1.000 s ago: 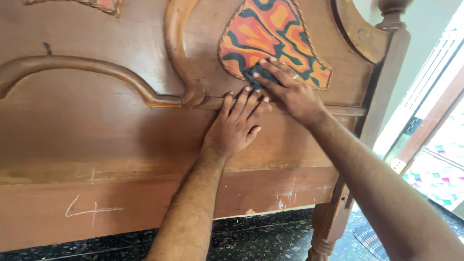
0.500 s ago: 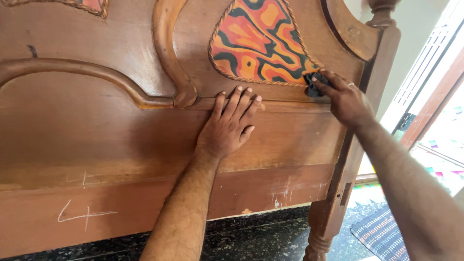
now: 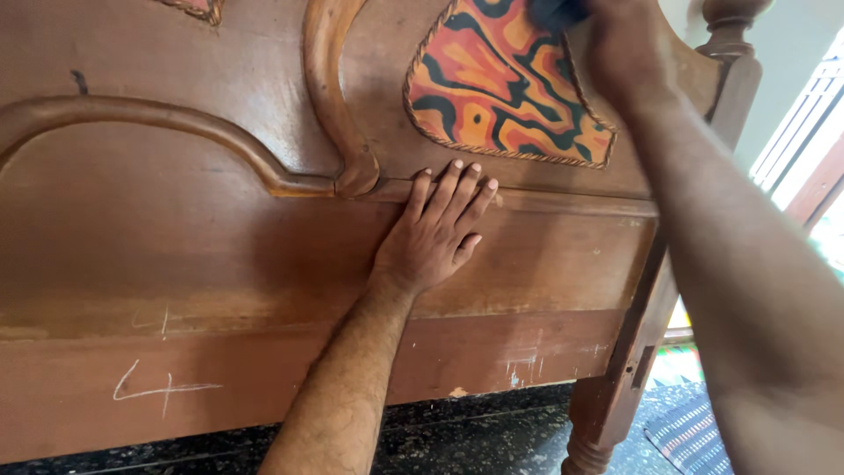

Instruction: The person wipes the surface of a wooden headboard with a dark cloth. They move the cloth back and forth across the flat and carved areas, focusing on the lower and middle sections of the headboard.

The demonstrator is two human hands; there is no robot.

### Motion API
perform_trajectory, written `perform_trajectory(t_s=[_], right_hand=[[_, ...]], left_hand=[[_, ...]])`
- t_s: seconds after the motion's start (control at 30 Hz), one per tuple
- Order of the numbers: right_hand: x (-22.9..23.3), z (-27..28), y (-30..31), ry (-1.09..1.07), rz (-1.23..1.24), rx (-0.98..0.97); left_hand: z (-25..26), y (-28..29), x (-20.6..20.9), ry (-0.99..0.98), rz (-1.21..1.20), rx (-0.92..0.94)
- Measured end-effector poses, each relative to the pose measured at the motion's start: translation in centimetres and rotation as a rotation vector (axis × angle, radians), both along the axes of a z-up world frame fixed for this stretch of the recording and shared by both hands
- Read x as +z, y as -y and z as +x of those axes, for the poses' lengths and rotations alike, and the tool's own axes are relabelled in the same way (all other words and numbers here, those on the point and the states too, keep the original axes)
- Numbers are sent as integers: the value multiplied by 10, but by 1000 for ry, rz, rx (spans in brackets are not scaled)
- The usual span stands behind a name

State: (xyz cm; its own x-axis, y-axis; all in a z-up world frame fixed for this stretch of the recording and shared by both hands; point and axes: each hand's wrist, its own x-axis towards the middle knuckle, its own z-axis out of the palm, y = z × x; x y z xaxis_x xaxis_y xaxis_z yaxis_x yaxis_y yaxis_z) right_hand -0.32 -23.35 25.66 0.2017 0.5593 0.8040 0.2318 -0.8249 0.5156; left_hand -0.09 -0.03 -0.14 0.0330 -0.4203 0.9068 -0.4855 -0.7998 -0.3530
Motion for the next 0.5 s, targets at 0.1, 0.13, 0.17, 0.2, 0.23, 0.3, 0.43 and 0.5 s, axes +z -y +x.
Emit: perform_trajectory(t_s=[0.1,0.13,0.17,0.2,0.23,0.3,0.43,0.5], right_hand=[[-31,5,-11,52,-78,-73],[-41,3,-10,110,-88,-42],[-45,3,-8,98,-77,-69],[-52,1,-3,79,-59,-100],[-59,-1,3,60,-42,-132],[-71,-7,19,40,-22,-180],[-89,-19,52,-23,95,-245],[-101,-25,69,3,94,-228]], left_hand=[[-2,-1,4,-23,-3,-39],[-2,-1,5,-23,-2,-42],[-2,-2,6,-23,-1,-45],[-3,-2,4,-30,7,-53],[-3,-2,3,-27,7,-45],[-2,-1,1,-18,2,-35],[-2,-2,4,-20,-4,-43],[-3,-3,4,-26,1,-51]])
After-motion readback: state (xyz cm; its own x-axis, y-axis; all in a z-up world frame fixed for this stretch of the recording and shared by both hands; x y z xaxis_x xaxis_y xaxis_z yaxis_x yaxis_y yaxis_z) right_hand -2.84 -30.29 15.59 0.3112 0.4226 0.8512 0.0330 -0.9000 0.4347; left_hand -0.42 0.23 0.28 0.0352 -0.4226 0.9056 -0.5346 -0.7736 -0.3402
